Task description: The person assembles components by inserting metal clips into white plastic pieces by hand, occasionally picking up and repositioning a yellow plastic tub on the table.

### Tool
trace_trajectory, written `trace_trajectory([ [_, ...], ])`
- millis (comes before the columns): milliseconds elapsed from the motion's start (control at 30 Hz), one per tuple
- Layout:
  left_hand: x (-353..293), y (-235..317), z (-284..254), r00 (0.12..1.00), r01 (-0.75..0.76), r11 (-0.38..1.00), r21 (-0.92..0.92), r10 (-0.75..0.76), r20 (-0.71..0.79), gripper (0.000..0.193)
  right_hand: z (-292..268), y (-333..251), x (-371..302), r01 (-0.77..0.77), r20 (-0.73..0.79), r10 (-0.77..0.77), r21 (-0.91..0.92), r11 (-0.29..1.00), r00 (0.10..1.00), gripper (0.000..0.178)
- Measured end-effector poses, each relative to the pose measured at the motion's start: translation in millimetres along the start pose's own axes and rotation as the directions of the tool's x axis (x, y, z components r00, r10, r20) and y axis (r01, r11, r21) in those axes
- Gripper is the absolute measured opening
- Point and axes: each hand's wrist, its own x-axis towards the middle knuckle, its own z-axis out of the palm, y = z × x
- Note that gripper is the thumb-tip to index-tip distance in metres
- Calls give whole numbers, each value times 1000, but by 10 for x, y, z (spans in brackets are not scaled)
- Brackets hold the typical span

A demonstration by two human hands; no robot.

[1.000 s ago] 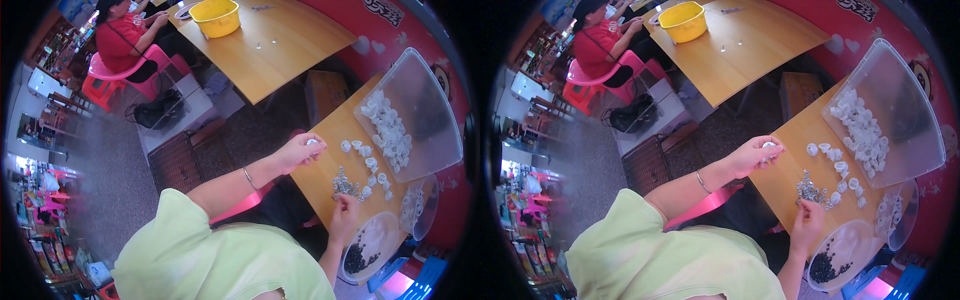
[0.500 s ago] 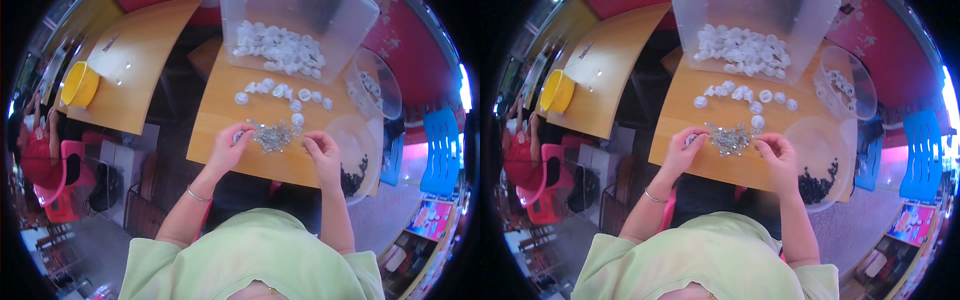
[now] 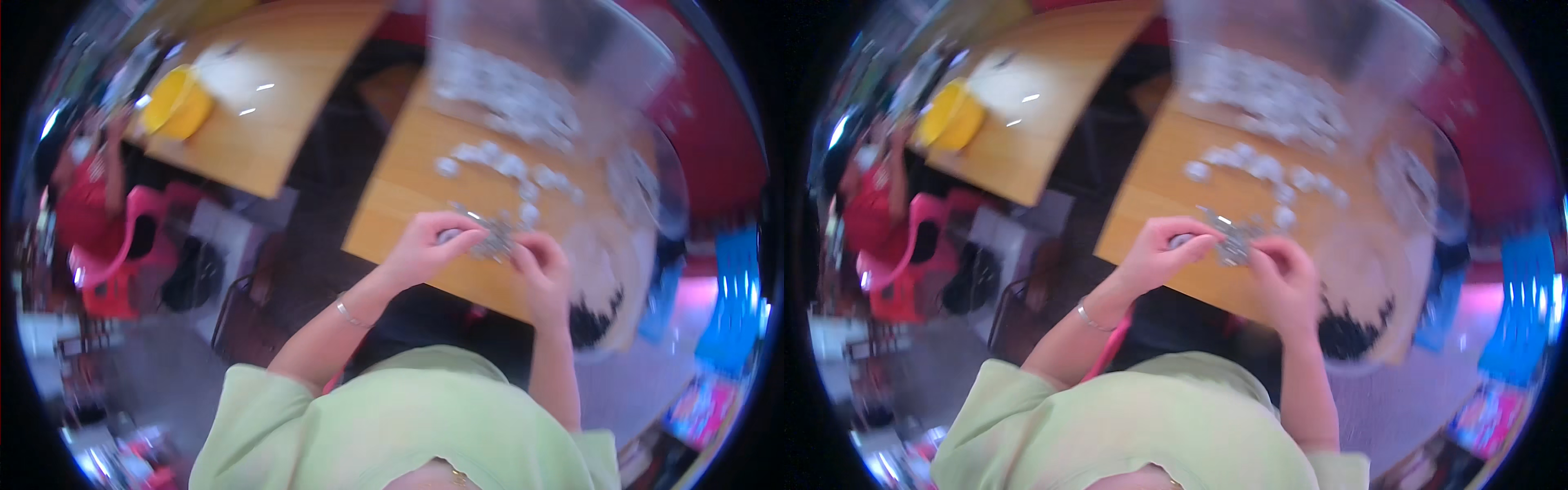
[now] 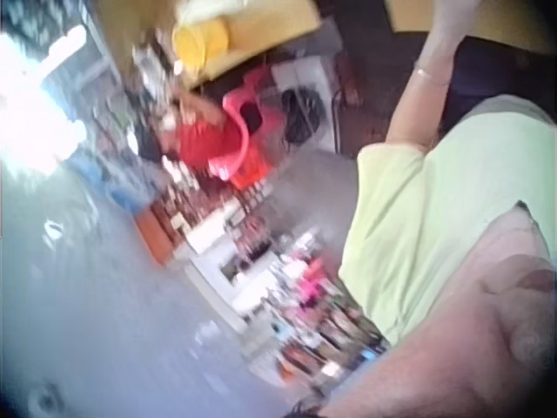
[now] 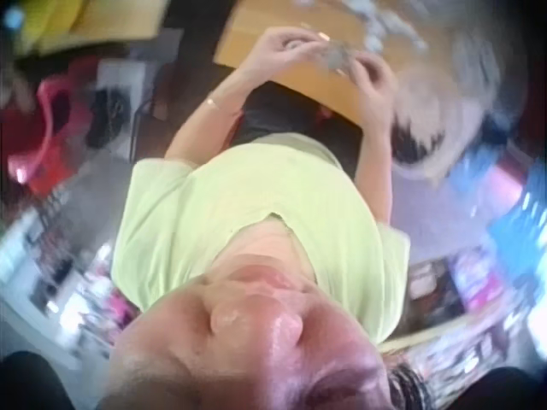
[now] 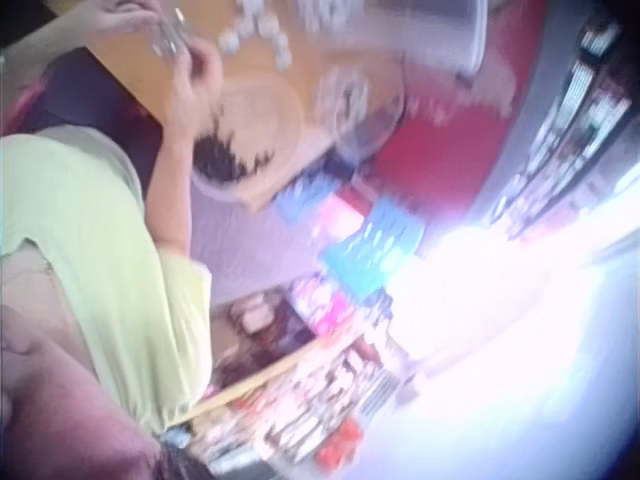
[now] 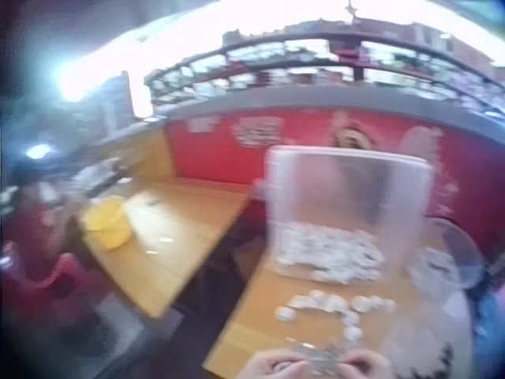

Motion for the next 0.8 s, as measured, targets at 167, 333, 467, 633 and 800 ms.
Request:
trace_trajectory([
  [167, 497, 415, -1493, 839, -301, 855, 423, 448, -309, 22, -314, 82, -90, -62, -97, 75, 131, 989, 992, 9],
  [333, 461, 1105, -3923, 307, 250, 603, 758, 693, -653, 44, -293, 164, -67, -72, -67, 84, 161, 984, 994, 10],
  [467, 542, 1269, -4654, 332, 570, 501, 651, 585, -740, 49, -138, 100, -3, -69, -145, 89, 138, 988, 985, 8],
  [633, 782, 1152, -4964, 411, 768, 355, 532, 363, -836, 60, -143, 127, 69, -35, -120, 41, 58, 998, 992, 10],
  [800, 1072, 1029, -5123, 548, 768, 176, 616, 317, -774, 68, -192, 124, 32, -11, -171, 16, 33, 999, 985, 10],
])
